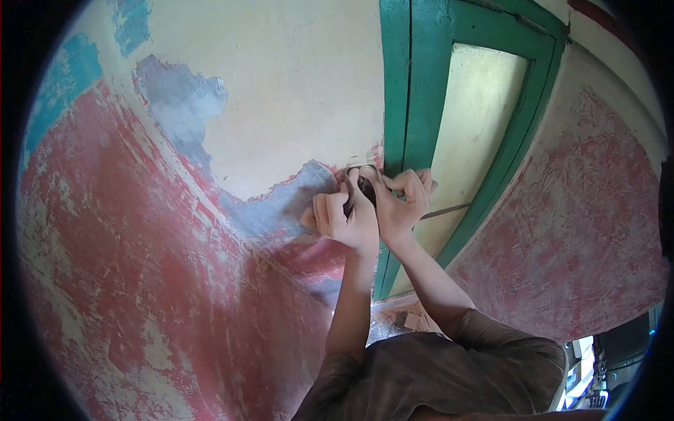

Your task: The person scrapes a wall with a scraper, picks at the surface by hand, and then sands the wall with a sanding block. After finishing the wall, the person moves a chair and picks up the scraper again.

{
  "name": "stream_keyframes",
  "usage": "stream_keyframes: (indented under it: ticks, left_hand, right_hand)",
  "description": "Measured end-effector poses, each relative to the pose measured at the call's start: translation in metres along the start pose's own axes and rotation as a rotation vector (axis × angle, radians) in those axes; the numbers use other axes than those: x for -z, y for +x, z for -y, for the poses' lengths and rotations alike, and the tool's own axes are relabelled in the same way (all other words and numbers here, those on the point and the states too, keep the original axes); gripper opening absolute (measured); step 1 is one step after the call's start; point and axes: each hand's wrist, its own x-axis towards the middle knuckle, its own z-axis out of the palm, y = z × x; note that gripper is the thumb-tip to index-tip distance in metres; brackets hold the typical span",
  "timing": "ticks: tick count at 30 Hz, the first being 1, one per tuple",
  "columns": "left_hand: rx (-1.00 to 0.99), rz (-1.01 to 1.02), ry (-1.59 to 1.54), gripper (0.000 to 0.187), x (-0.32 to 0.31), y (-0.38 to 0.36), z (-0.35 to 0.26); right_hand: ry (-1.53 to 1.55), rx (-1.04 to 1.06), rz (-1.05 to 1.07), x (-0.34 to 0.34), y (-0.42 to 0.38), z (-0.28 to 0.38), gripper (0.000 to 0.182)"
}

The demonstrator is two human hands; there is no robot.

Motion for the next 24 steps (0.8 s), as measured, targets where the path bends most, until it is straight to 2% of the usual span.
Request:
stream_keyframes:
  ticks: [2,4,6,7,10,11,14,16,18,20,24]
  left_hand:
    - [0.015,0.024,0.018,0.049,-0.004,0.002,-0.004]
    - [-0.029,-0.056,-0.036,0.049,-0.021,0.043,-0.02]
    - [0.05,-0.055,-0.103,0.048,-0.034,0.068,-0.032]
    - [-0.003,-0.068,-0.102,0.048,-0.034,0.068,-0.032]
    - [0.015,-0.048,-0.076,0.049,-0.025,0.046,-0.026]
    - [-0.043,-0.057,-0.04,0.05,-0.017,0.036,-0.023]
    - [0.02,0.038,0.019,0.053,0.006,-0.022,0.002]
    - [0.011,0.016,0.002,0.052,0.0,-0.009,-0.006]
    - [-0.008,-0.044,-0.029,0.052,-0.017,0.023,-0.018]
    - [0.007,-0.071,-0.149,0.048,-0.04,0.067,-0.033]
    - [-0.073,-0.104,-0.081,0.049,-0.043,0.073,-0.036]
  right_hand:
    - [-0.023,-0.019,0.008,-0.007,0.016,0.001,0.034]
    - [0.026,0.005,-0.067,-0.021,0.05,0.013,0.036]
    - [0.038,-0.009,-0.051,-0.027,0.077,0.028,0.036]
    - [0.061,-0.008,-0.046,-0.028,0.083,0.03,0.036]
    - [0.062,0.016,-0.051,-0.021,0.057,0.014,0.037]
    - [0.065,0.022,-0.054,-0.014,0.04,0.007,0.037]
    - [-0.022,0.014,-0.011,0.0,-0.001,-0.009,0.038]
    - [-0.014,-0.129,0.027,0.004,-0.001,-0.005,0.04]
    - [0.053,-0.13,-0.013,-0.018,0.038,0.004,0.04]
    - [0.077,-0.038,-0.123,-0.032,0.083,0.024,0.04]
    - [0.096,-0.086,-0.083,-0.03,0.091,0.029,0.041]
